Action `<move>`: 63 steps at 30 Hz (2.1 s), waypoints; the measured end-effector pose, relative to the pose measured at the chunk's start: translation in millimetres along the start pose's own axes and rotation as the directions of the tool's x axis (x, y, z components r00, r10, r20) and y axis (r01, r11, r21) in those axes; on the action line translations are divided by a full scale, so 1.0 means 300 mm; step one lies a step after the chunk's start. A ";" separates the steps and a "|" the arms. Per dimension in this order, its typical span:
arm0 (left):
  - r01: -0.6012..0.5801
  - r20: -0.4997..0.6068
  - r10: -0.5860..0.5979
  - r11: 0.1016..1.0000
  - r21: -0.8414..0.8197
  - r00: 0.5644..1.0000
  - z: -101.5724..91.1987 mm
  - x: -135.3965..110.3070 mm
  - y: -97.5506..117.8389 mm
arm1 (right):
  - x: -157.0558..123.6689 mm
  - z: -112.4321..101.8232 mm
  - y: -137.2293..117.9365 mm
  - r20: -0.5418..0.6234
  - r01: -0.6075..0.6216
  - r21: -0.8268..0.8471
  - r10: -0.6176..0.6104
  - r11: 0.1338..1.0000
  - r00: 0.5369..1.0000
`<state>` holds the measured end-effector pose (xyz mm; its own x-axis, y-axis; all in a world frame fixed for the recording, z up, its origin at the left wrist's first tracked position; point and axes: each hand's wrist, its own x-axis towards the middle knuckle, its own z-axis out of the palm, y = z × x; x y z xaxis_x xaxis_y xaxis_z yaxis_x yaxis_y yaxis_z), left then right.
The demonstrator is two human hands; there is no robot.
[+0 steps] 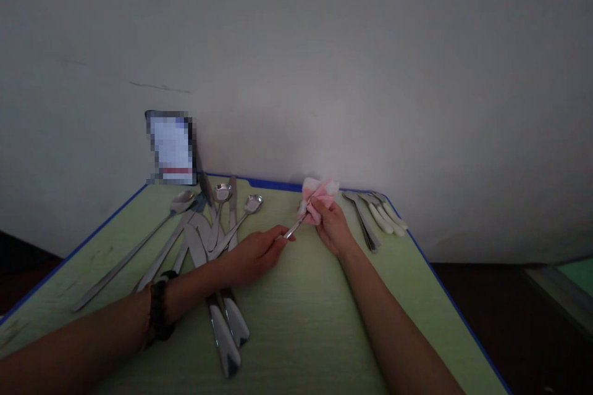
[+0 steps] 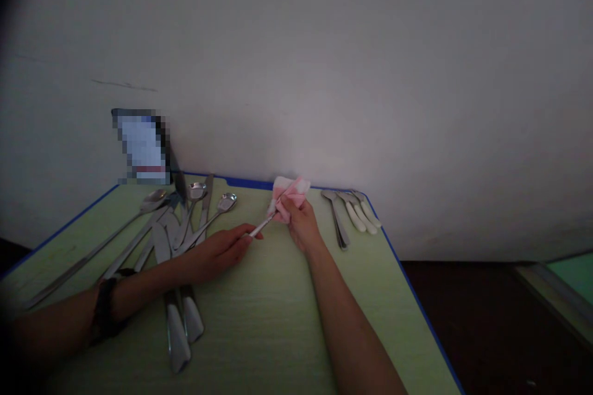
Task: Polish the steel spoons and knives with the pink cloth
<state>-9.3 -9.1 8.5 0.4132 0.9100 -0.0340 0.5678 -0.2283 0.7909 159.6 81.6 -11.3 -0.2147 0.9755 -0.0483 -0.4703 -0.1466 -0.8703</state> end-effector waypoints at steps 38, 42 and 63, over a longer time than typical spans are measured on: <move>-0.012 0.032 0.012 1.000 0.021 0.999 -0.007 0.006 0.013 | -0.002 0.010 -0.010 -0.099 0.058 0.088 -0.049 0.994 0.994; -0.002 0.053 0.001 1.000 0.021 0.999 -0.007 0.006 0.014 | 0.001 0.007 -0.006 -0.133 0.109 0.066 -0.100 0.992 0.986; -0.031 0.028 0.026 0.975 0.219 0.999 0.016 0.008 0.007 | -0.017 0.082 0.031 -0.147 0.103 0.256 -0.066 0.961 0.987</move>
<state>-3.7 -9.0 7.1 0.4473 0.8938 -0.0306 0.6967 -0.3268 0.6386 135.3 71.2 -7.1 -0.0546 0.9966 -0.0620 -0.6932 -0.0825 -0.7160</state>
